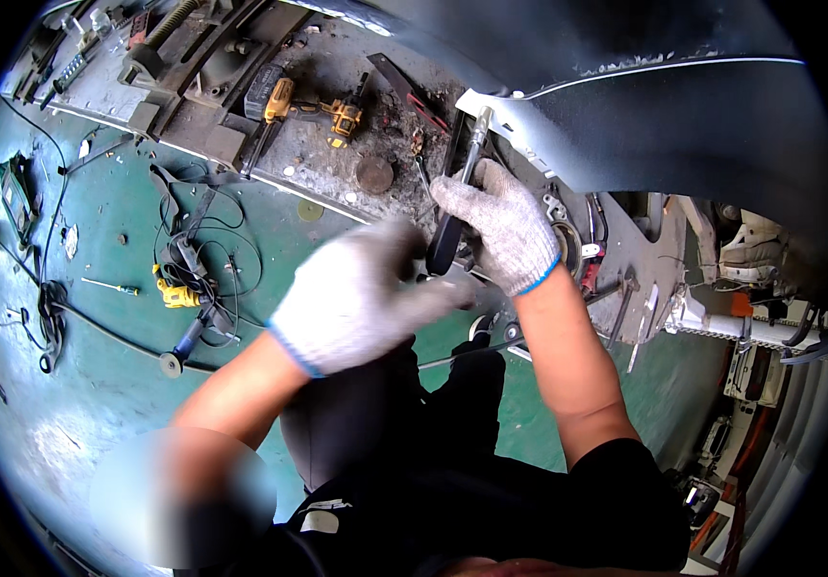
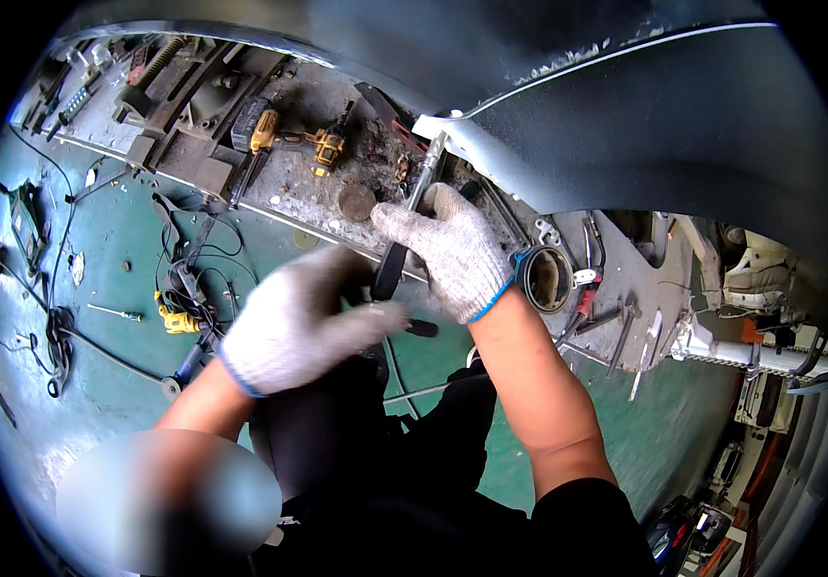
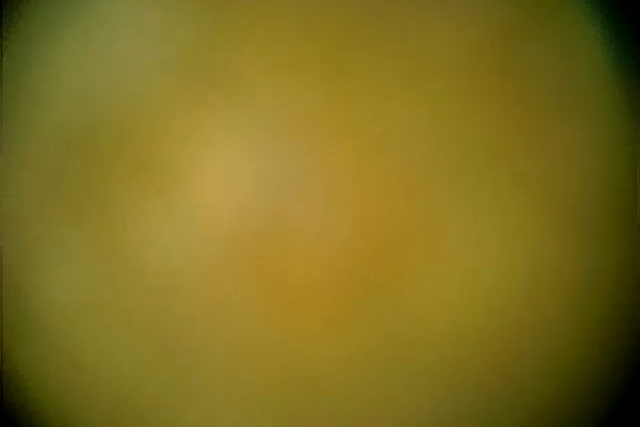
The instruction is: The person aligns a large curved metal panel to a vehicle frame and secures it by inserting and tightening multiple bolts with a wrench. The person repeatedly adjusts the panel position and uses a socket wrench to fasten bolts along the edge.
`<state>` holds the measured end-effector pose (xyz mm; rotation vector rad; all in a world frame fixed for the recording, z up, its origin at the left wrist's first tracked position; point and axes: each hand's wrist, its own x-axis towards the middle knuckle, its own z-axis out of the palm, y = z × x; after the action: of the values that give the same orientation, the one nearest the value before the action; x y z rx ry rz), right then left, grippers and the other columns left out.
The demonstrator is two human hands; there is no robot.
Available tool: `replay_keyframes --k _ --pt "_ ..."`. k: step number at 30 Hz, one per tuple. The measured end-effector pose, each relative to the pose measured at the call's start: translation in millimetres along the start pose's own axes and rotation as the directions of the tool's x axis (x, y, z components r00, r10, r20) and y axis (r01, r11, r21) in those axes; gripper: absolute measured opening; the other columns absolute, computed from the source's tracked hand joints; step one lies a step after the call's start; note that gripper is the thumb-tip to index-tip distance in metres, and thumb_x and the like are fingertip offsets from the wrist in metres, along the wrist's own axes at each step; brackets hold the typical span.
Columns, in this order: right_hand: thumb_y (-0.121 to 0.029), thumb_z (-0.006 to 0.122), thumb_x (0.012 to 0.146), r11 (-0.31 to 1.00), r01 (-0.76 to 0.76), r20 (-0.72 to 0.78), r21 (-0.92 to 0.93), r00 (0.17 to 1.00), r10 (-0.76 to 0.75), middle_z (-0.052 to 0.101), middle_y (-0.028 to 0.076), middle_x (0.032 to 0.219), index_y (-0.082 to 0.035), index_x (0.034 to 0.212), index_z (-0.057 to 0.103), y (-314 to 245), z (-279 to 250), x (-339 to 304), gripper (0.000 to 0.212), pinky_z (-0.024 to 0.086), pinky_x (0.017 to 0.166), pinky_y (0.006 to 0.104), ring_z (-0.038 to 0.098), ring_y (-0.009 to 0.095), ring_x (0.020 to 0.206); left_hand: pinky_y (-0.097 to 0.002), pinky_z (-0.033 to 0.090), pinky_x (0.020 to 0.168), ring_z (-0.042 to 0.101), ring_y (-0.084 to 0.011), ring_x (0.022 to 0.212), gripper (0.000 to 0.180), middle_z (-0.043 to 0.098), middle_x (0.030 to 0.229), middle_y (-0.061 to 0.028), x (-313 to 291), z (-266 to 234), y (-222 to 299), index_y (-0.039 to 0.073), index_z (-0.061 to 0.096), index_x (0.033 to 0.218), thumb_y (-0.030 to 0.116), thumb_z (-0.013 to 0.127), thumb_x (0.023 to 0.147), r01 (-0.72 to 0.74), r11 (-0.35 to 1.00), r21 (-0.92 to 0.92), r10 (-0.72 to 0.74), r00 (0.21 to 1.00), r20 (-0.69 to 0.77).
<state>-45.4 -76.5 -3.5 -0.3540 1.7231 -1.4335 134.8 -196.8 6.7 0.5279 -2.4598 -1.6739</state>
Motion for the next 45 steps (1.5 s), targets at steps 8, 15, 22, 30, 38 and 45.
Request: replay_keyframes --k 8,15,22,30,38,45 --pt "-0.025 0.074 0.098 0.979 0.084 0.016 -0.184 0.996 -0.083 0.067 0.001 0.095 -0.004 0.107 0.069 0 -3 -8 0.024 0.052 0.081 0.0285 0.061 0.01 0.09 -0.036 0.057 0.073 0.069 -0.0137 0.077 0.042 0.075 0.087 -0.0105 28 26 -1 -0.003 0.071 0.111 0.035 0.076 0.094 0.349 0.858 -0.377 -0.219 0.912 0.347" --pt "-0.022 0.071 0.099 0.992 0.105 -0.149 -0.072 0.982 -0.114 0.066 0.001 0.095 -0.005 0.107 0.069 33 -27 -40 0.019 0.049 0.084 0.0282 0.06 0.01 0.09 -0.0423 0.057 0.076 0.075 -0.0292 0.079 0.05 0.075 0.086 -0.0188 35 54 -7 -0.003 0.072 0.109 0.044 0.076 0.092 -0.013 0.997 -0.081 0.041 0.932 0.36" --pt "-0.03 0.068 0.102 0.989 0.137 -0.083 0.05 0.988 -0.132 0.067 0.001 0.098 -0.005 0.11 0.069 39 -47 -42 0.026 0.05 0.086 0.0292 0.062 0.012 0.092 -0.0492 0.057 0.069 0.07 -0.0441 0.074 0.052 0.07 0.077 -0.0239 32 69 7 0.0 0.071 0.096 0.051 0.076 0.089 -0.087 0.996 -0.012 0.087 0.974 0.21" --pt "-0.048 0.062 0.104 0.664 0.035 0.28 0.747 0.889 -0.363 0.053 0.003 0.088 -0.004 0.121 0.057 87 -59 -19 0.047 0.049 0.08 0.0366 0.054 0.018 0.087 -0.0485 0.057 0.063 0.071 -0.0399 0.07 0.046 0.069 0.072 -0.0193 28 80 20 0.003 0.07 0.096 0.047 0.077 0.085 -0.19 0.975 0.117 0.188 0.982 0.031" --pt "-0.042 0.076 0.097 0.87 0.106 0.038 0.482 0.989 -0.141 0.07 0.005 0.095 -0.005 0.125 0.064 66 -70 -41 0.048 0.056 0.076 0.0312 0.066 0.017 0.086 -0.0533 0.056 0.07 0.07 -0.0447 0.076 0.047 0.069 0.078 -0.0247 33 83 16 0.002 0.066 0.111 0.043 0.072 0.087 -0.124 0.992 -0.004 0.123 0.983 0.139" --pt "-0.027 0.074 0.099 0.994 0.074 -0.224 -0.076 0.971 -0.089 0.071 0.005 0.091 -0.001 0.112 0.072 24 -46 -52 0.03 0.053 0.077 0.0269 0.066 0.014 0.081 -0.0384 0.054 0.067 0.067 -0.0198 0.066 0.051 0.069 0.07 -0.012 47 75 -2 -0.006 0.072 0.096 0.044 0.077 0.091 0.106 0.937 -0.333 0.032 0.922 0.385"
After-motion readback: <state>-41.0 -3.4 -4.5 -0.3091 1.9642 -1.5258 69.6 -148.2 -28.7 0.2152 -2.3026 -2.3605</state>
